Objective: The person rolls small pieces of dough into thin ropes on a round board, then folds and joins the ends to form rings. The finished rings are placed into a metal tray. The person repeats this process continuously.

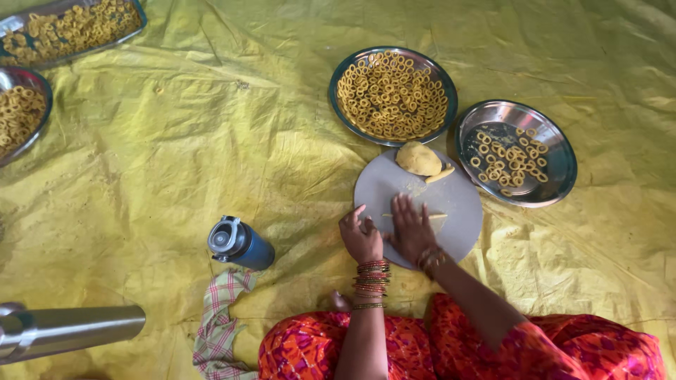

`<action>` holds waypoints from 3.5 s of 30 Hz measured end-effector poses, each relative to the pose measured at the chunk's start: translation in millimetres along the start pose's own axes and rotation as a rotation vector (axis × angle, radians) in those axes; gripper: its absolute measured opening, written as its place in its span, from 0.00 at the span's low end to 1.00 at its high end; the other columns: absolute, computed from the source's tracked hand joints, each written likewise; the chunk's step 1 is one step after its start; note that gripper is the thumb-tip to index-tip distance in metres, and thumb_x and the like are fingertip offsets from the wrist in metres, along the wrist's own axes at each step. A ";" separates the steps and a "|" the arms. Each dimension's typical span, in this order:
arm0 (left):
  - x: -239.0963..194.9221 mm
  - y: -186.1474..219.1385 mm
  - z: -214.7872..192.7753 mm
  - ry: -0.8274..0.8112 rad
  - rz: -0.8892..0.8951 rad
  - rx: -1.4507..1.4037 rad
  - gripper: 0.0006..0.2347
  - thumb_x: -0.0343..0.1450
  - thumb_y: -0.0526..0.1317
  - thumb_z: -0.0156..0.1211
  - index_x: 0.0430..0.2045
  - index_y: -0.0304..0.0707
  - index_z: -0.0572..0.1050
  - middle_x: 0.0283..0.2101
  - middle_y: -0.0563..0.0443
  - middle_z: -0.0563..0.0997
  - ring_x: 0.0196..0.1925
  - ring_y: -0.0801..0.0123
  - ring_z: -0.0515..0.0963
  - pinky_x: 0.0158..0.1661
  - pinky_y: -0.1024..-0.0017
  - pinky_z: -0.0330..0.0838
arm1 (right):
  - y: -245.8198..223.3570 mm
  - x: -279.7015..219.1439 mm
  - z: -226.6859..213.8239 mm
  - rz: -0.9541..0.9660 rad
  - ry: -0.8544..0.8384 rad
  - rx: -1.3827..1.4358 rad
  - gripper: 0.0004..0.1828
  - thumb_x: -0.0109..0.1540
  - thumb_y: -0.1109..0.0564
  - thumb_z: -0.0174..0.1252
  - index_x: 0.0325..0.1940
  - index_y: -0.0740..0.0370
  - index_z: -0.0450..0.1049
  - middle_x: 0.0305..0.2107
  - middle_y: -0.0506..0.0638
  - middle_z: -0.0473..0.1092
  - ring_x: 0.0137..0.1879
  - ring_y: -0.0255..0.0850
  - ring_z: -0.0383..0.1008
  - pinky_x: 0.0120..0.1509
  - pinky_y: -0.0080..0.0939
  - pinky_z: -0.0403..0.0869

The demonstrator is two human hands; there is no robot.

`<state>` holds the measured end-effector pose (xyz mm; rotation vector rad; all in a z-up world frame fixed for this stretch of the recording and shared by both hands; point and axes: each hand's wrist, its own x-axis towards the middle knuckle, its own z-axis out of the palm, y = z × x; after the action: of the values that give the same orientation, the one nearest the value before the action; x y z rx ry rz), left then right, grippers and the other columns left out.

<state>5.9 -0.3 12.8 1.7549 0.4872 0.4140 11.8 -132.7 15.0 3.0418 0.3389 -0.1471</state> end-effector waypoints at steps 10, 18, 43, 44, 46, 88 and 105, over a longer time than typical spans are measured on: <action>-3.1 -0.1 5.9 0.018 0.076 0.010 0.14 0.65 0.30 0.64 0.43 0.43 0.80 0.42 0.44 0.77 0.43 0.55 0.78 0.47 0.60 0.73 | -17.4 -15.1 -8.1 0.022 -0.107 -0.082 0.48 0.63 0.40 0.47 0.79 0.64 0.36 0.78 0.57 0.37 0.83 0.49 0.34 0.81 0.65 0.37; 0.2 -5.5 4.7 0.072 0.012 0.025 0.13 0.65 0.32 0.63 0.43 0.47 0.81 0.42 0.45 0.78 0.44 0.55 0.79 0.47 0.59 0.74 | -27.5 -23.4 11.1 0.008 -0.046 -0.195 0.46 0.64 0.45 0.44 0.81 0.64 0.35 0.78 0.56 0.36 0.83 0.50 0.32 0.80 0.63 0.36; -1.2 -11.5 7.9 0.068 0.051 0.115 0.12 0.67 0.34 0.62 0.44 0.49 0.80 0.47 0.45 0.78 0.50 0.50 0.78 0.50 0.54 0.72 | -26.3 -70.9 -18.6 -0.090 -0.252 -0.053 0.54 0.64 0.35 0.50 0.79 0.66 0.31 0.78 0.58 0.32 0.83 0.49 0.28 0.81 0.59 0.35; -1.6 -11.5 8.1 0.066 0.047 0.111 0.12 0.67 0.34 0.62 0.43 0.49 0.81 0.47 0.45 0.78 0.51 0.50 0.78 0.50 0.54 0.72 | -23.7 -61.8 -20.6 -0.055 -0.255 -0.085 0.54 0.64 0.33 0.49 0.79 0.66 0.31 0.78 0.58 0.32 0.83 0.49 0.29 0.81 0.59 0.35; -1.2 -12.1 7.1 0.063 0.046 0.110 0.12 0.67 0.34 0.62 0.43 0.49 0.81 0.47 0.46 0.78 0.51 0.50 0.78 0.50 0.54 0.71 | -14.7 -30.7 -23.6 0.015 -0.260 -0.144 0.56 0.64 0.28 0.46 0.80 0.67 0.32 0.78 0.60 0.33 0.83 0.50 0.30 0.81 0.60 0.36; -1.4 -12.7 2.5 -0.002 0.011 0.146 0.13 0.66 0.35 0.62 0.44 0.52 0.80 0.48 0.47 0.78 0.51 0.51 0.77 0.51 0.53 0.71 | 24.0 10.2 -13.6 0.244 -0.185 0.016 0.57 0.63 0.19 0.34 0.80 0.62 0.30 0.78 0.56 0.32 0.83 0.47 0.28 0.82 0.63 0.33; -1.8 -18.1 6.2 0.002 0.024 0.190 0.13 0.65 0.35 0.63 0.42 0.53 0.81 0.48 0.48 0.78 0.50 0.52 0.78 0.49 0.53 0.72 | 41.2 10.8 -5.7 0.176 -0.101 -0.003 0.58 0.62 0.19 0.35 0.79 0.64 0.33 0.77 0.58 0.36 0.83 0.50 0.31 0.80 0.66 0.34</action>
<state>5.7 -2.6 -6.3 1.9457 0.5206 0.3968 31.9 -169.9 22.2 3.0282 0.0643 -0.2866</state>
